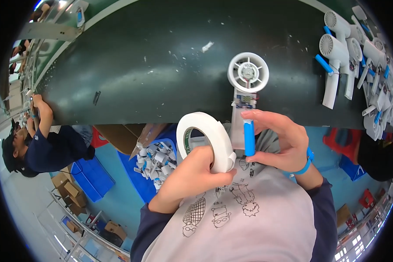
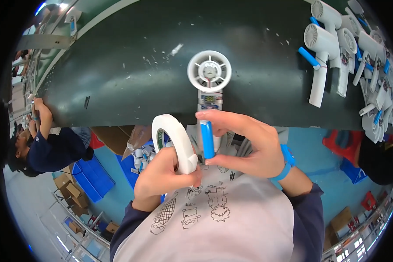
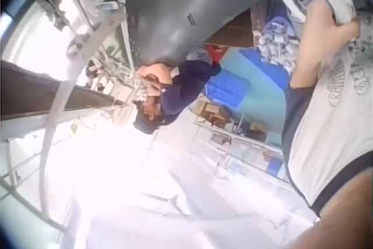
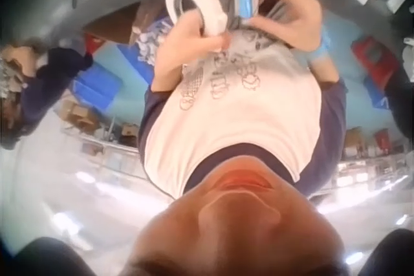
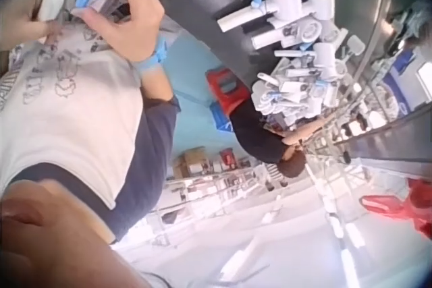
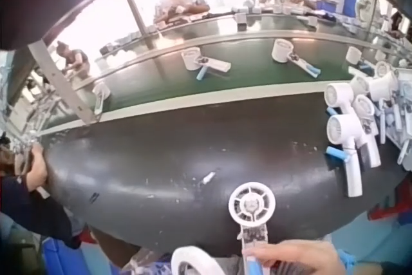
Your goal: The person assembles portable handheld fans by hand, inserting lithium batteries, circuit boards, and fan blades into fan housings, then securing them with adhesive tape.
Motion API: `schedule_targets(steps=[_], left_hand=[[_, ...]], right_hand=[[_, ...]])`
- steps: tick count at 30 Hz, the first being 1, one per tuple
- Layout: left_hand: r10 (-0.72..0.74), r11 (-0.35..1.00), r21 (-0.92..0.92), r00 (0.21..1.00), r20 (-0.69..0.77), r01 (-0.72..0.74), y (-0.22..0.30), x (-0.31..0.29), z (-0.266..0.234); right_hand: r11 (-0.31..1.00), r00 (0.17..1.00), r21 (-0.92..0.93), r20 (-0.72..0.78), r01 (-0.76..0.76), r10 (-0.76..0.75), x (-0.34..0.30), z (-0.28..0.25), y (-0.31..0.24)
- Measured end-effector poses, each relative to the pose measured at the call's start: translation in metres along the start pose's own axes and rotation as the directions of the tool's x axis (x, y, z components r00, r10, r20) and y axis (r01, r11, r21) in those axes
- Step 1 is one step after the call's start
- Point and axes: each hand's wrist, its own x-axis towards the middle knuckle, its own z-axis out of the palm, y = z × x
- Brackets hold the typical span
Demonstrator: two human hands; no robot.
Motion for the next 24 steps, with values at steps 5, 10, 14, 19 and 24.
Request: schedule_targets(steps=[5, 10, 14, 19, 24], left_hand=[[-0.019, 0.978, 0.207, 0.999, 0.029, 0.013, 0.008, 0.005, 0.002], [0.047, 0.898, 0.434, 0.997, 0.068, -0.072, 0.010, 0.010, 0.002], [0.012, 0.943, 0.333, 0.999, -0.053, 0.006, 0.014, 0.007, 0.012], [0.112, 0.908, 0.398, 0.991, 0.070, -0.130, -0.007, 0.002, 0.027], [0.218, 0.974, 0.081, 0.972, -0.092, -0.211, -0.033, -0.004, 0.015]], right_hand=[[0.988, 0.996, 0.123, 0.036, -0.089, 0.085, 0.005, -0.002, -0.001], [0.961, 0.920, -0.033, 0.279, -0.275, 0.273, 0.021, -0.011, -0.016], [0.998, 0.999, 0.046, -0.002, -0.042, 0.042, -0.013, 0.021, 0.009], [0.981, 0.755, 0.108, -0.654, 0.158, -0.050, -0.029, 0.070, 0.027], [0.985, 0.764, 0.068, -0.640, 0.160, -0.080, -0.041, 0.049, 0.018]])
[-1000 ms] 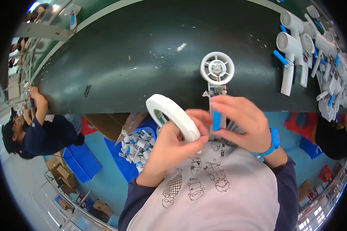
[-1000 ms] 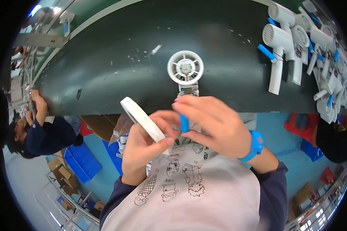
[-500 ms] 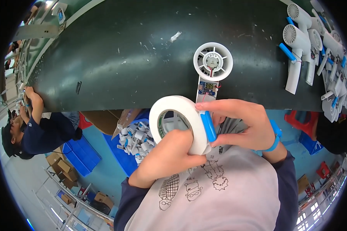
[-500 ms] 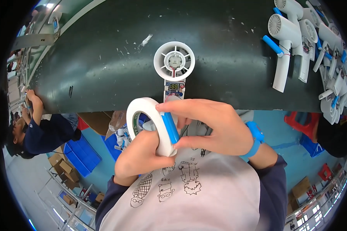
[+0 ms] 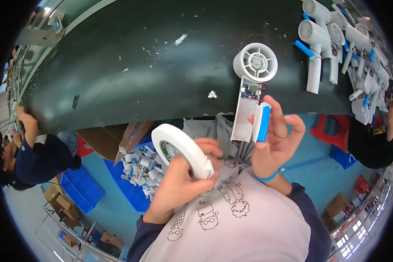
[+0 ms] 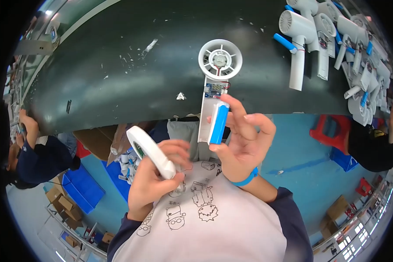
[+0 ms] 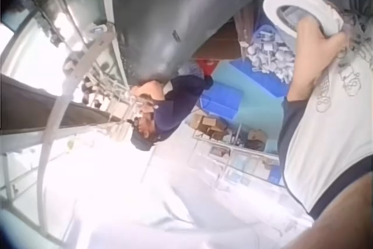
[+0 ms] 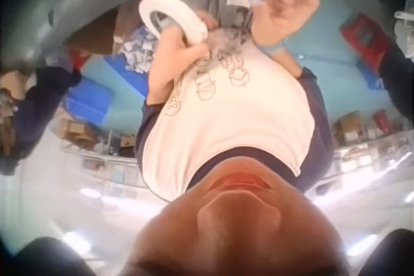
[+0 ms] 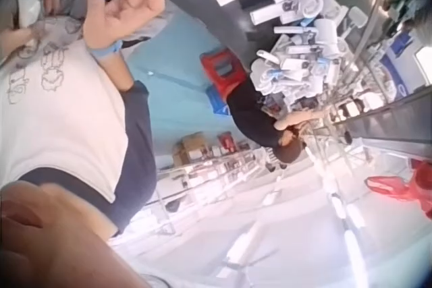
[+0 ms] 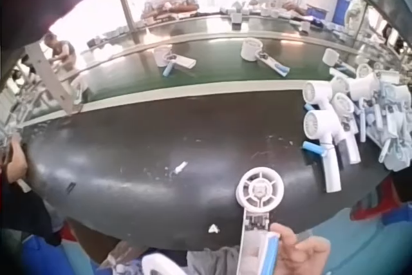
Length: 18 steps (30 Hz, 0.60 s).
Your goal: The person assembles portable handheld fans by hand, inserting lithium batteries, circuit boards, and fan blades into fan housings, then securing them with adhesive tape.
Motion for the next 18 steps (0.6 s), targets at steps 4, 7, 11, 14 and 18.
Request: schedule_targets(steps=[4, 7, 11, 14, 18], left_hand=[[0.056, 0.987, -0.153, 0.998, 0.040, -0.049, 0.007, 0.012, 0.020], [0.012, 0.970, -0.243, 0.997, 0.073, 0.006, -0.005, 0.020, 0.025], [0.083, 0.969, -0.241, 0.992, 0.098, -0.057, -0.015, 0.023, 0.029], [0.048, 0.968, -0.250, 0.994, 0.094, -0.023, -0.013, 0.023, 0.031], [0.064, 0.967, -0.252, 0.994, 0.093, -0.039, -0.014, 0.023, 0.033]], right_hand=[[0.978, 0.976, 0.020, 0.067, -0.209, 0.207, 0.001, -0.014, -0.021], [0.955, 0.938, -0.237, 0.253, -0.178, 0.237, 0.016, -0.036, -0.037], [0.790, 0.823, -0.610, 0.478, 0.061, 0.307, 0.028, -0.043, -0.049], [0.756, 0.837, -0.649, 0.457, 0.082, 0.301, 0.029, -0.036, -0.051], [0.616, 0.798, -0.774, 0.461, 0.147, 0.389, 0.031, -0.032, -0.053]])
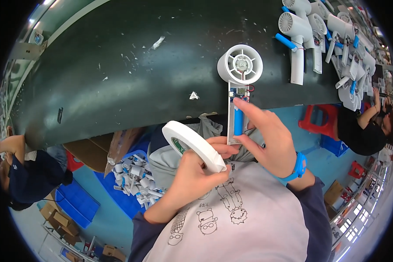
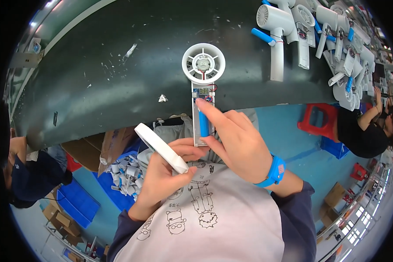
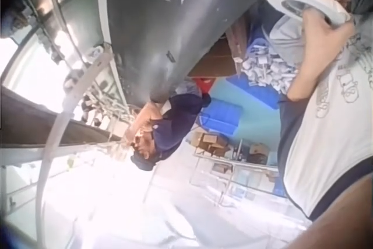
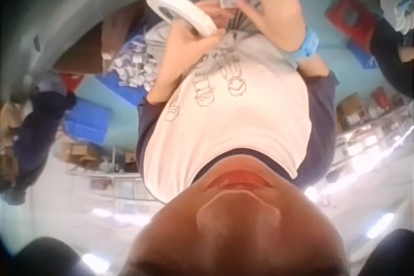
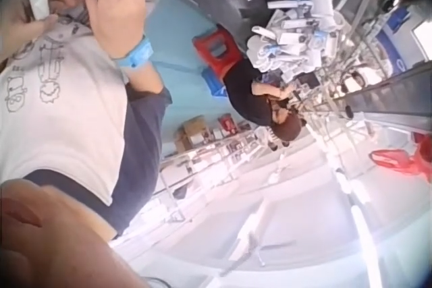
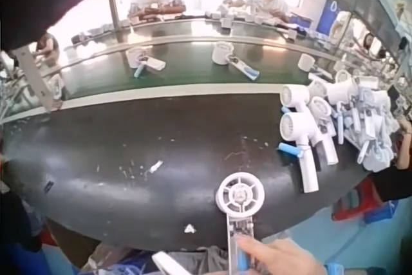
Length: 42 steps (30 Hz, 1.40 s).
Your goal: The person assembles portable handheld fans by hand, inserting lithium batteries, circuit boards, and fan blades into fan housings, then securing them with adhesive tape.
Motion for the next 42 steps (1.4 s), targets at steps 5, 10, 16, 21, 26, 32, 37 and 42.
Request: schedule_targets(steps=[5, 10, 16, 21, 26, 32, 37, 42], left_hand=[[-0.022, 0.999, -0.028, 0.999, -0.044, 0.021, 0.000, 0.006, 0.003], [-0.064, 0.995, -0.074, 0.997, -0.033, 0.061, 0.007, 0.007, 0.007], [0.000, 0.998, -0.060, 0.998, 0.071, 0.004, -0.007, 0.007, 0.003], [0.157, 0.987, -0.004, 0.977, 0.147, -0.158, -0.009, -0.005, -0.023], [0.268, 0.963, -0.031, 0.935, 0.231, -0.268, 0.011, -0.023, -0.052], [0.366, 0.903, -0.262, 0.929, 0.055, -0.341, -0.006, -0.071, -0.098], [0.416, 0.872, -0.235, 0.903, -0.105, -0.429, 0.013, -0.067, -0.097], [0.428, 0.854, -0.226, 0.880, -0.206, -0.468, 0.009, -0.076, -0.101]], right_hand=[[0.991, 1.000, -0.130, -0.011, -0.012, 0.010, 0.005, -0.003, -0.013], [0.996, 0.963, -0.058, -0.258, 0.071, -0.084, 0.004, -0.006, -0.010], [0.552, 0.852, 0.779, -0.045, -0.298, 0.522, 0.019, 0.029, -0.001], [0.611, 0.909, 0.729, 0.040, -0.310, 0.415, 0.059, 0.032, 0.023], [0.900, 0.914, 0.435, -0.377, 0.031, 0.151, 0.304, 0.015, 0.073], [0.815, 0.735, -0.544, -0.633, -0.199, -0.243, 0.411, 0.010, -0.009], [0.939, 0.886, -0.323, -0.462, -0.120, -0.045, 0.499, 0.077, -0.004], [0.981, 0.988, -0.185, -0.149, -0.065, 0.037, 0.402, 0.033, -0.033]])
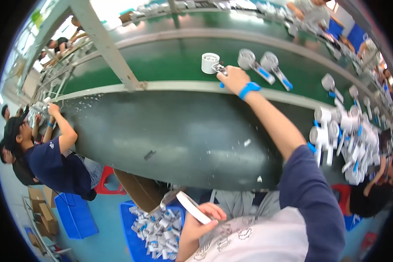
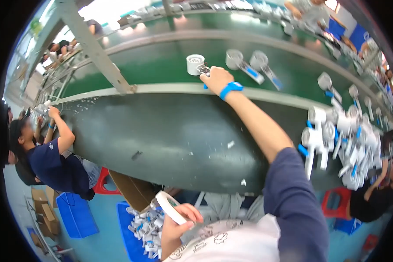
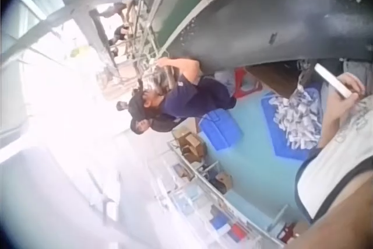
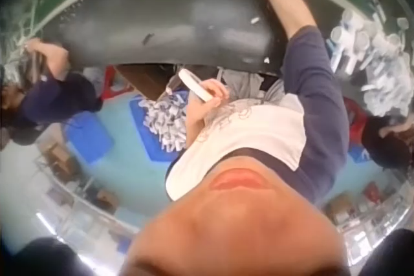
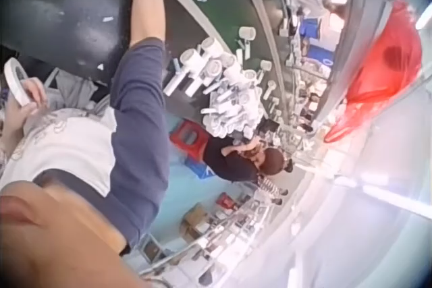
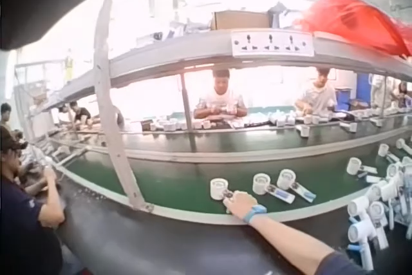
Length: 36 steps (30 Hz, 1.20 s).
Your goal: The person assembles portable handheld fans by hand, inserting lithium batteries, circuit boards, and fan blades into fan housings, then securing them with adhesive tape.
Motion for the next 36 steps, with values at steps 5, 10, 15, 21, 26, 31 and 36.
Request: schedule_targets(steps=[5, 10, 15, 21, 26, 31, 36], left_hand=[[0.007, 0.996, 0.086, 1.000, -0.022, -0.005, 0.002, 0.025, 0.012], [-0.147, 0.856, 0.499, 0.989, -0.016, 0.135, -0.001, 0.082, 0.075], [-0.116, 0.686, 0.719, 0.992, -0.046, 0.114, -0.025, 0.097, 0.087], [-0.008, 0.584, 0.810, 0.999, -0.052, 0.047, -0.032, 0.106, 0.091], [0.012, 0.490, 0.872, 1.000, -0.013, 0.005, -0.022, 0.109, 0.079], [-0.297, 0.866, 0.421, 0.955, 0.003, 0.268, -0.017, 0.068, 0.083], [-0.300, 0.926, 0.255, 0.953, 0.046, 0.279, -0.033, 0.073, 0.083]], right_hand=[[0.998, 0.998, -0.005, 0.009, 0.057, -0.057, -0.236, -0.051, 0.016], [0.992, 0.978, -0.120, -0.195, 0.050, -0.073, -0.325, -0.051, 0.054], [0.992, 0.904, 0.110, -0.414, -0.065, 0.105, -0.374, -0.030, 0.050], [0.995, 0.878, 0.043, -0.467, -0.095, 0.104, -0.354, -0.007, 0.062], [0.340, 0.852, 0.856, 0.194, -0.389, 0.485, -0.364, -0.050, 0.047], [-0.541, 0.695, 0.620, 0.714, -0.568, 0.088, -0.375, -0.051, 0.042], [-0.413, 0.641, 0.594, 0.767, -0.690, 0.031, -0.376, -0.049, 0.033]])
